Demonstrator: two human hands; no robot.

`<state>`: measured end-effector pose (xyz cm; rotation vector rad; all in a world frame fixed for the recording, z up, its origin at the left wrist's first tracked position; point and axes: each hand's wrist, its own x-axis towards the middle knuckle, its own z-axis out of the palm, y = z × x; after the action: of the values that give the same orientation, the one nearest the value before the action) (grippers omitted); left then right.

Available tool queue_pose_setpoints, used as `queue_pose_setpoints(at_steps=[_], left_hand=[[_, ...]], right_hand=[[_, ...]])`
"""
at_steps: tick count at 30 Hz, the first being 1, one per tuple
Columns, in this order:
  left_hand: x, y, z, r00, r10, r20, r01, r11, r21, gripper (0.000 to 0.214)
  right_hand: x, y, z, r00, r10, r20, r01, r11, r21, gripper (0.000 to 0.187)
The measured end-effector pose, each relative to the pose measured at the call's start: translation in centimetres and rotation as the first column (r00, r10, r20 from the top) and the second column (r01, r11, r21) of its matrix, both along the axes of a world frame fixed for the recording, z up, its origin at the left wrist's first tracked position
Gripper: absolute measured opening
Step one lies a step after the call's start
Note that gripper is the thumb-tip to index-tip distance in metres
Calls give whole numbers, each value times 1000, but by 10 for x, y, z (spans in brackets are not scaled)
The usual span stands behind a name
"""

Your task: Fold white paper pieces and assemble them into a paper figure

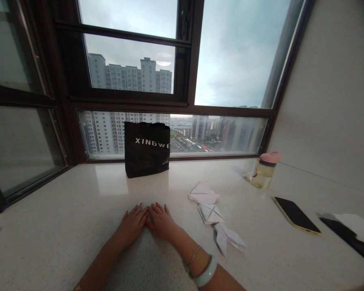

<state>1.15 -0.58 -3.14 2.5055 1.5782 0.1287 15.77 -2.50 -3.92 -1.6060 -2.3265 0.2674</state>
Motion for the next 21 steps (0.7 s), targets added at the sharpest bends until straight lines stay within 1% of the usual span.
queue_pose_setpoints(at_steps=[8, 16, 19, 21], left_hand=[[0, 0, -1, 999, -3, -48, 4, 1000, 14, 52], [-2, 7, -7, 1000, -18, -23, 18, 1000, 1, 52], [-4, 8, -8, 1000, -15, -3, 15, 1000, -7, 53], [-4, 8, -8, 1000, -10, 26, 10, 1000, -13, 54]], right_hand=[[0, -1, 1, 1000, 2, 3, -2, 1000, 3, 52], [1, 0, 1, 1000, 9, -7, -9, 1000, -29, 53], [3, -1, 8, 999, 33, -7, -33, 998, -44, 54], [11, 1, 19, 999, 37, -14, -37, 998, -45, 49]])
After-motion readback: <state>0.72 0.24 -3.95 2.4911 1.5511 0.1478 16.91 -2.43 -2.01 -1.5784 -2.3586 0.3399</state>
